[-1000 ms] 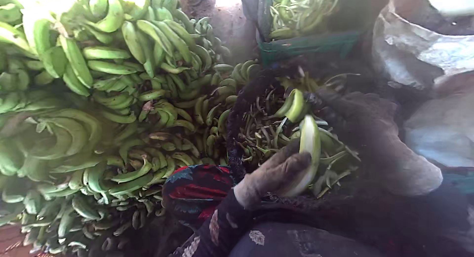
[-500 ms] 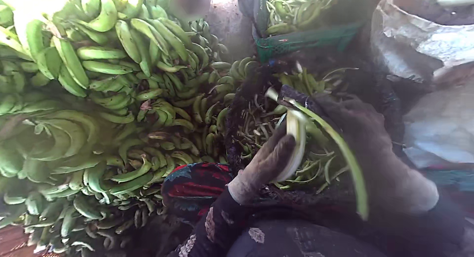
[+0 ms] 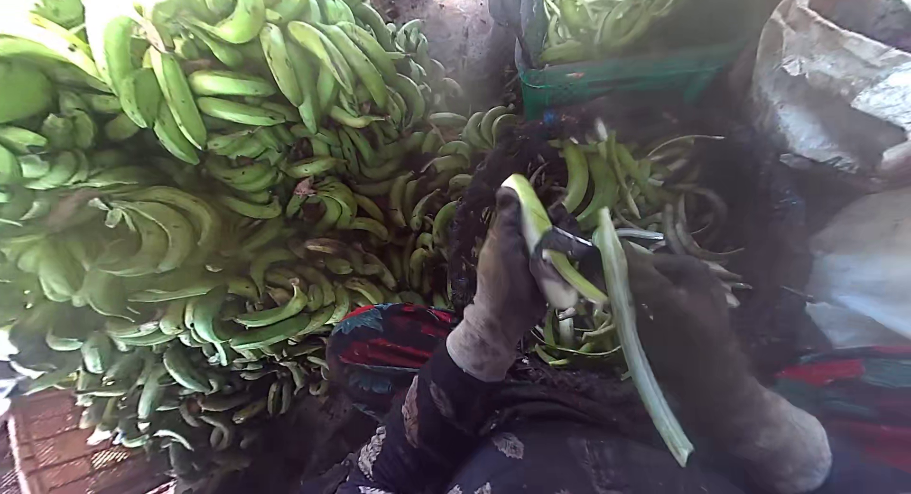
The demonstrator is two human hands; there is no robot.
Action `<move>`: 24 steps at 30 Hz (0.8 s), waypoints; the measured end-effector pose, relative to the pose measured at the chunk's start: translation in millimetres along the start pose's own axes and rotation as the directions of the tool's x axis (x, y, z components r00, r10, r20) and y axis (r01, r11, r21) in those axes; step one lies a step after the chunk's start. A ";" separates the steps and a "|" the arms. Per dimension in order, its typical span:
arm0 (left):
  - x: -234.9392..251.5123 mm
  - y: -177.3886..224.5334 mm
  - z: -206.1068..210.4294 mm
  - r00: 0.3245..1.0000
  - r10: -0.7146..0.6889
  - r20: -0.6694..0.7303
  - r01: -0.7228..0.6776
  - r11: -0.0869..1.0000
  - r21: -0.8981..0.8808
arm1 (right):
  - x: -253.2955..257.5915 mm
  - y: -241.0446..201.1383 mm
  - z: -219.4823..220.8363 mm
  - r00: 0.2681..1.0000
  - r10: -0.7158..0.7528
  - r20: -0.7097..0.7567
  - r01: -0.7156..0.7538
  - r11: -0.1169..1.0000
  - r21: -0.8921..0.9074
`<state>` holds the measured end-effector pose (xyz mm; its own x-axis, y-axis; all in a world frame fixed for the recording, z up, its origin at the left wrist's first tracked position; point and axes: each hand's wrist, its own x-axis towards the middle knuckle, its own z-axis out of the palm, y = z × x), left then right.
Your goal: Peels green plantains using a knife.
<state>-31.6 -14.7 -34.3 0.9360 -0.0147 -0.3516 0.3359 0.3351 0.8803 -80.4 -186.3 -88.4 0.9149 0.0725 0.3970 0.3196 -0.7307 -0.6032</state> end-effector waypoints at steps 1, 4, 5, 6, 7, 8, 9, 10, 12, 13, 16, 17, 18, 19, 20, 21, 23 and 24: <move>-1.5 -9.2 -5.5 0.994 0.054 0.092 -0.072 0.977 0.200 | 9.4 5.9 -1.7 0.996 0.058 0.071 -0.058 0.998 -0.005; -9.7 -30.4 -20.9 0.969 -0.052 0.241 -0.029 0.947 0.321 | 25.7 39.2 -2.8 0.885 0.288 0.366 -0.309 0.951 0.000; -12.7 -31.4 -25.0 0.963 -0.083 0.257 0.018 0.969 0.246 | 22.9 52.4 0.5 0.809 0.348 0.474 -0.387 0.922 -0.017; -14.0 -30.4 -29.5 0.961 -0.112 0.251 0.083 0.989 0.123 | 20.4 55.9 1.4 0.718 0.381 0.583 -0.436 0.898 -0.050; -12.1 -27.0 -33.8 0.963 -0.143 0.226 0.150 0.989 -0.011 | 18.0 52.0 2.1 0.640 0.407 0.652 -0.461 0.882 -0.098; -8.5 -22.6 -37.6 0.970 -0.173 0.174 0.191 0.977 -0.096 | 13.5 44.7 3.2 0.636 0.411 0.653 -0.464 0.880 -0.102; -5.3 -17.5 -40.3 0.976 -0.196 0.096 0.208 0.969 -0.135 | 9.4 35.3 2.1 0.699 0.382 0.604 -0.437 0.897 -0.062; -2.8 -12.1 -42.2 0.980 -0.200 0.017 0.200 0.970 -0.139 | 4.9 27.2 0.5 0.798 0.312 0.515 -0.371 0.928 0.012; -3.7 -4.6 -47.1 0.978 -0.181 -0.099 0.177 0.983 -0.052 | -3.0 20.4 -1.4 0.938 0.130 0.322 -0.191 0.968 0.165; -5.6 -0.5 -46.3 0.973 -0.172 -0.152 0.175 0.985 0.003 | -4.4 19.8 -3.9 0.970 0.043 0.241 -0.096 0.972 0.213; -12.4 8.7 -35.9 0.969 -0.132 -0.211 0.162 0.978 0.132 | -6.3 16.0 -15.5 0.989 -0.090 0.114 0.064 0.975 0.213; -11.7 6.9 -30.1 0.973 -0.108 -0.203 0.143 0.976 0.166 | -6.0 13.3 -17.4 0.988 -0.086 0.126 0.060 0.978 0.201; -10.1 0.5 -27.0 0.988 -0.075 -0.137 0.104 0.970 0.219 | -3.7 13.2 -16.0 0.988 -0.074 0.136 0.049 0.983 0.176; -10.3 -8.1 -24.0 0.998 -0.040 -0.042 0.050 0.957 0.284 | 1.7 16.0 -11.9 0.990 -0.054 0.134 0.036 0.990 0.139; -11.4 -16.5 -22.0 0.998 -0.004 0.055 -0.016 0.934 0.357 | 9.5 21.1 -8.4 0.991 -0.026 0.133 0.015 0.996 0.087; -13.8 -21.4 -19.4 0.995 -0.010 0.103 -0.031 0.921 0.388 | 18.2 26.0 -7.6 0.989 0.019 0.145 -0.025 0.999 0.034; -18.6 -18.8 -16.5 0.993 -0.070 0.097 0.036 0.949 0.314 | 33.9 37.3 -12.3 0.973 0.133 0.187 -0.123 0.990 -0.062; -18.0 -11.6 -16.5 0.992 -0.094 0.081 0.073 0.969 0.234 | 37.5 40.9 -18.1 0.962 0.177 0.206 -0.164 0.984 -0.076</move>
<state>-54.1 -2.7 -43.3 0.9056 -0.1228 -0.4059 0.4184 0.1028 0.9024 -37.5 -225.8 -85.6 0.9878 0.0809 0.1328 0.1455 -0.7821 -0.6059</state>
